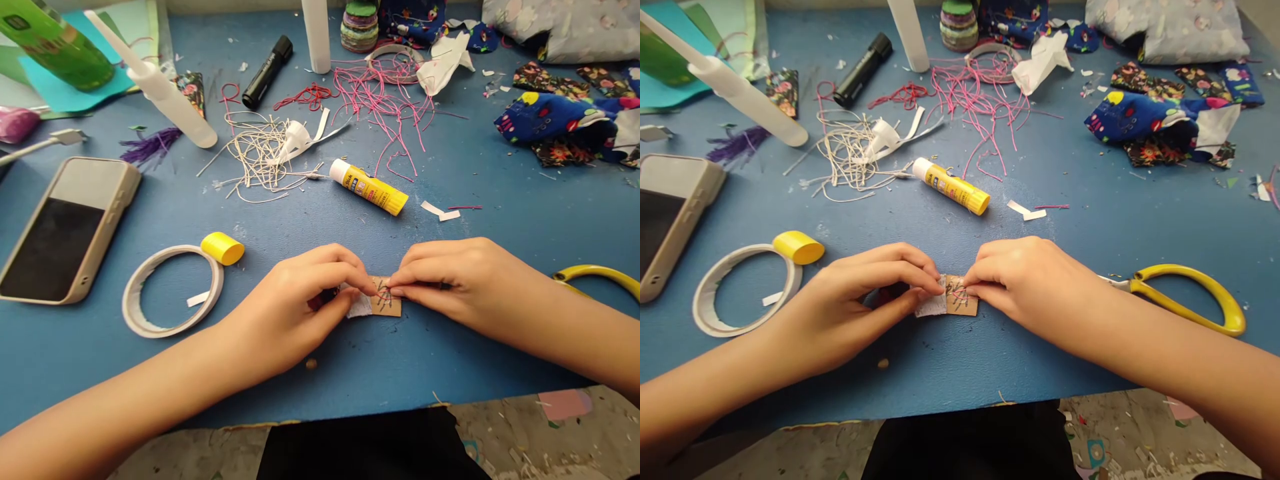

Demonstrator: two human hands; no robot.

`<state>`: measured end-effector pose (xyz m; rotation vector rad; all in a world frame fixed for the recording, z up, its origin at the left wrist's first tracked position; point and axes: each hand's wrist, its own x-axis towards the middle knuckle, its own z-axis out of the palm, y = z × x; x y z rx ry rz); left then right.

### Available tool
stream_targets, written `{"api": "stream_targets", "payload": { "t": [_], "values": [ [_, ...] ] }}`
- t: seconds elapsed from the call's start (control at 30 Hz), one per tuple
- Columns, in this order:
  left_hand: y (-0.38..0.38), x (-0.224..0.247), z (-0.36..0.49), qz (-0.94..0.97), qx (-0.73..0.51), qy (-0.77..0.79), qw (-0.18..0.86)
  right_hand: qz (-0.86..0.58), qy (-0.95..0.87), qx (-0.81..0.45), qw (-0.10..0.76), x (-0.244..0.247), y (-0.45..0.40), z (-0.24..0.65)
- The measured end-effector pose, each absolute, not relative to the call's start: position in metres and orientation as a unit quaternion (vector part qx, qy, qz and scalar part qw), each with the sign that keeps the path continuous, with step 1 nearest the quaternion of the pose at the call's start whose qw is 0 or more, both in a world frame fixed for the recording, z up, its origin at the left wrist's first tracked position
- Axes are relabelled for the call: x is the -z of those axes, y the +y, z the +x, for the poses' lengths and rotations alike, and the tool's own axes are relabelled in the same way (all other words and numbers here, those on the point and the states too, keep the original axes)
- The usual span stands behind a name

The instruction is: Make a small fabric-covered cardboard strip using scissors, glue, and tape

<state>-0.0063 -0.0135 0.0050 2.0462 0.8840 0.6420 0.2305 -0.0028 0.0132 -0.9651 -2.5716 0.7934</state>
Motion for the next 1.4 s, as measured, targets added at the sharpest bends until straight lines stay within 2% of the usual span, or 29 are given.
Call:
{"api": "stream_targets", "payload": {
  "t": [0.43,0.6,0.77,0.87,1.0,1.2,1.4],
  "values": [
    [0.002,-0.003,-0.017,0.886,-0.235,0.271,0.294,-0.331,-0.903,-0.235,0.139,-0.014,-0.004,0.229],
    [0.013,0.002,-0.024,0.923,-0.227,0.202,0.235,-0.352,-0.881,-0.284,0.142,-0.012,0.000,0.228],
    [0.023,0.011,-0.031,0.887,-0.244,0.216,0.326,-0.351,-0.861,-0.334,0.153,-0.010,0.006,0.231],
    [0.026,0.010,-0.033,0.865,-0.230,0.265,0.360,-0.355,-0.860,-0.336,0.146,-0.011,0.006,0.232],
    [0.026,0.003,-0.034,0.860,-0.194,0.255,0.397,-0.374,-0.856,-0.325,0.145,-0.014,0.002,0.229],
    [0.016,-0.002,-0.026,0.867,-0.211,0.299,0.339,-0.462,-0.785,-0.398,0.111,-0.025,-0.001,0.228],
    [0.007,-0.006,-0.018,0.846,-0.222,0.338,0.347,-0.471,-0.804,-0.356,0.064,-0.028,0.001,0.232]
  ]
}}
